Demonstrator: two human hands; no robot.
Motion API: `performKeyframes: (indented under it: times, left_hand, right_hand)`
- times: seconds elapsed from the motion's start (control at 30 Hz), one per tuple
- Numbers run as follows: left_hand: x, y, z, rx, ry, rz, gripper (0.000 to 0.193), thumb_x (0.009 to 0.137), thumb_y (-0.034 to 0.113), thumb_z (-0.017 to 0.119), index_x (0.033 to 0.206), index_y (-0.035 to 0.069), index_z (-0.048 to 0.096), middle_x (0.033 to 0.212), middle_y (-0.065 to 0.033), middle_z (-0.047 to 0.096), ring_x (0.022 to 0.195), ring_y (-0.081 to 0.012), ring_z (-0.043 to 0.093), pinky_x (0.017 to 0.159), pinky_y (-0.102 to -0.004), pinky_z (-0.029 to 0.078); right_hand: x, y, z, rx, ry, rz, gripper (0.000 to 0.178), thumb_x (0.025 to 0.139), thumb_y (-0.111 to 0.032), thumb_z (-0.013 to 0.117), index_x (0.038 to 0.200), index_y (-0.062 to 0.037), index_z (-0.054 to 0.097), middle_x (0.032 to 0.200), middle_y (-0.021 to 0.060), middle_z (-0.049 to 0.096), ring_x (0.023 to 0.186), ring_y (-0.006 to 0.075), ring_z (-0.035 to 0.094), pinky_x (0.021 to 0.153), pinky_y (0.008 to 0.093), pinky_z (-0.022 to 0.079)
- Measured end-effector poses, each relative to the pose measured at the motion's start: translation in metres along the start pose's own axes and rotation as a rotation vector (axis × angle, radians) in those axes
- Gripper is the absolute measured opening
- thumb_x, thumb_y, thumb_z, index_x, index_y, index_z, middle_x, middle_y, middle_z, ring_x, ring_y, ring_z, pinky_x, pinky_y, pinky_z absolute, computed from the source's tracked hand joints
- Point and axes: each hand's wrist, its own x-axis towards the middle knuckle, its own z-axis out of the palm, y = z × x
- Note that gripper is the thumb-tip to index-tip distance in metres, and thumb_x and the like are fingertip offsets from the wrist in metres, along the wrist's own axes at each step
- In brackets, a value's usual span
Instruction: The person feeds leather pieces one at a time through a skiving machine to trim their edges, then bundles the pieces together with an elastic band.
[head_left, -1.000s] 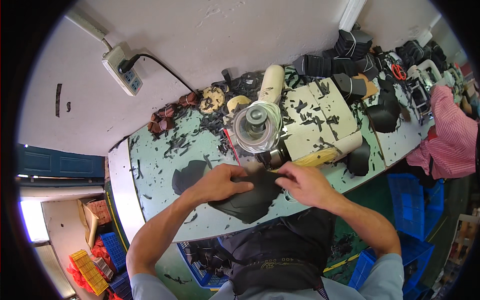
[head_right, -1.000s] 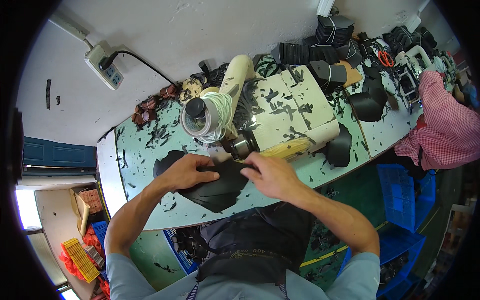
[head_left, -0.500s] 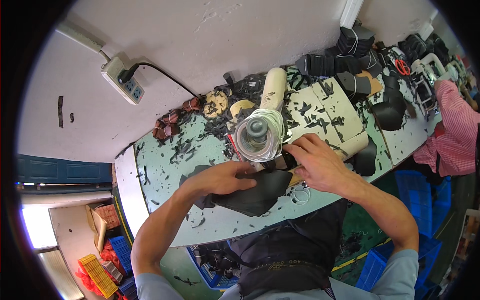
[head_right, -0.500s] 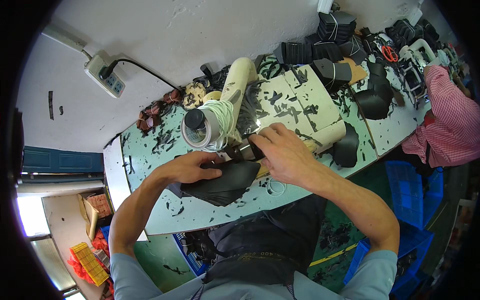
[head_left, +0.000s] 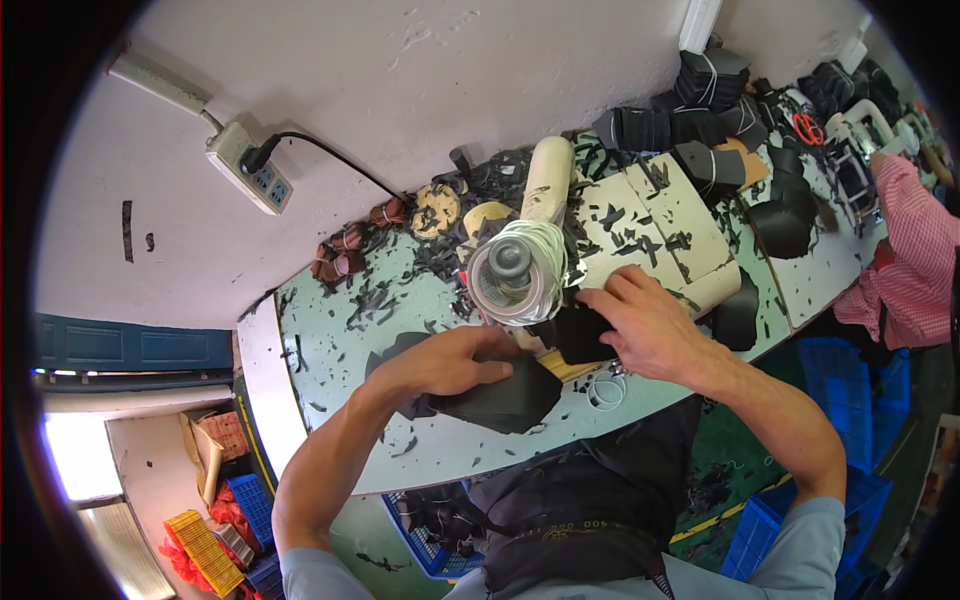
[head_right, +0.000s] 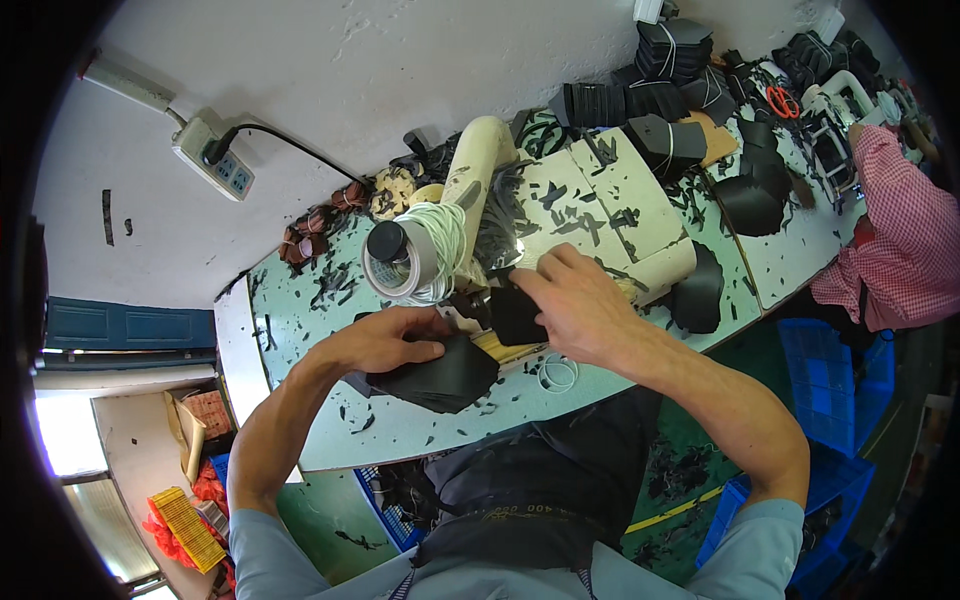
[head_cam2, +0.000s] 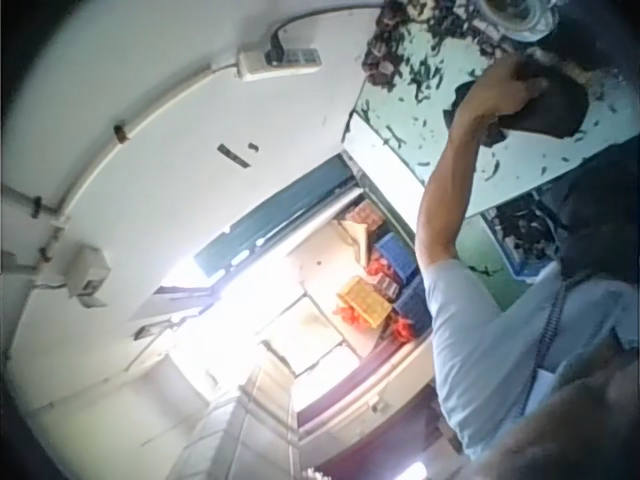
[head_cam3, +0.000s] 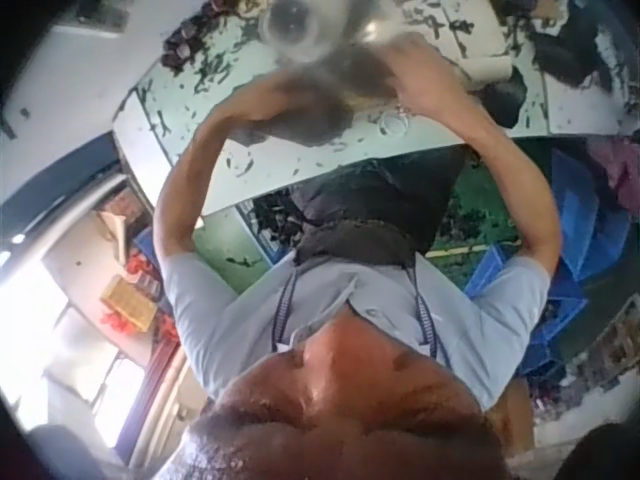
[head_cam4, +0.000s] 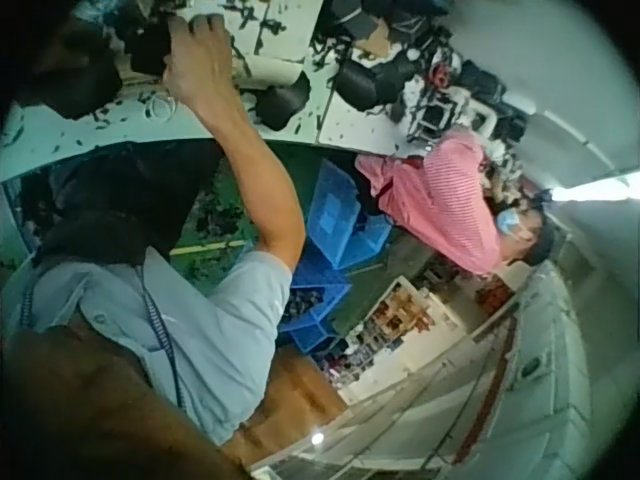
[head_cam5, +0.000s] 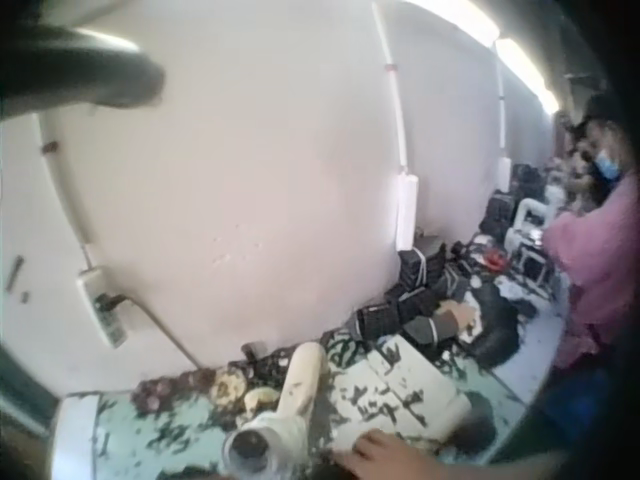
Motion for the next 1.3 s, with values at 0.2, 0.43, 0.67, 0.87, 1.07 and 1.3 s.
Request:
performKeyframes:
  times: [0.2,0.43,0.67,0.87,1.07,1.3]
  left_hand:
    - [0.009,0.015,0.003,0.406,0.021,-0.349,0.039,0.089,0.037,0.069,0.113,0.006,0.07,0.101,-0.0154,0.072,0.092,-0.029,0.069,0.082,-0.0384,0.051]
    - [0.027,0.026,0.014,0.405,0.157,0.029,0.047,0.087,0.042,0.069,0.12,0.009,0.065,0.1,-0.016,0.072,0.095,-0.0318,0.068,0.085,-0.0407,0.052]
    - [0.007,0.007,0.003,0.252,-0.015,-0.039,0.045,0.089,0.039,0.067,0.121,0.007,0.066,0.105,-0.0172,0.071,0.098,-0.0318,0.068,0.087,-0.0409,0.051]
    - [0.014,0.029,0.004,0.4,0.057,-0.329,0.038,0.088,0.039,0.069,0.11,0.008,0.072,0.098,-0.0171,0.072,0.096,-0.033,0.068,0.086,-0.0418,0.052]
    - [0.015,0.039,0.0,0.299,-0.06,-0.11,0.039,0.09,0.031,0.068,0.123,0.009,0.066,0.114,-0.0155,0.07,0.106,-0.031,0.066,0.092,-0.0393,0.05]
    - [0.006,0.009,0.004,0.404,0.067,-0.246,0.039,0.09,0.035,0.066,0.119,0.009,0.067,0.107,-0.0161,0.072,0.103,-0.0343,0.067,0.091,-0.0417,0.05]
  right_hand:
    - [-0.004,0.01,-0.015,0.178,-0.149,0.139,0.027,0.079,-0.006,0.074,0.105,-0.0054,0.068,0.1,0.0118,0.06,0.106,0.0325,0.055,0.091,0.0415,0.047]
    - [-0.002,0.005,-0.018,0.166,-0.162,-0.115,0.02,0.081,-0.007,0.07,0.102,-0.0082,0.069,0.106,0.0135,0.062,0.113,0.0336,0.055,0.091,0.0451,0.047]
    - [0.004,0.004,-0.008,-0.042,-0.052,0.009,0.022,0.078,-0.004,0.071,0.1,-0.0033,0.065,0.102,0.0109,0.06,0.104,0.0319,0.055,0.086,0.0435,0.047]
    - [0.006,0.006,-0.04,0.21,-0.365,0.152,0.023,0.077,-0.002,0.07,0.1,-0.0078,0.07,0.107,0.0125,0.061,0.108,0.0328,0.056,0.091,0.0431,0.046]
    - [0.016,0.003,-0.012,0.152,-0.194,-0.059,0.023,0.08,-0.003,0.069,0.103,-0.0046,0.067,0.119,0.0139,0.061,0.117,0.0344,0.053,0.097,0.0445,0.044]
    - [0.015,0.004,-0.031,0.045,-0.294,0.168,0.024,0.079,-0.001,0.068,0.103,-0.0051,0.066,0.104,0.0094,0.064,0.112,0.0311,0.054,0.089,0.0431,0.045]
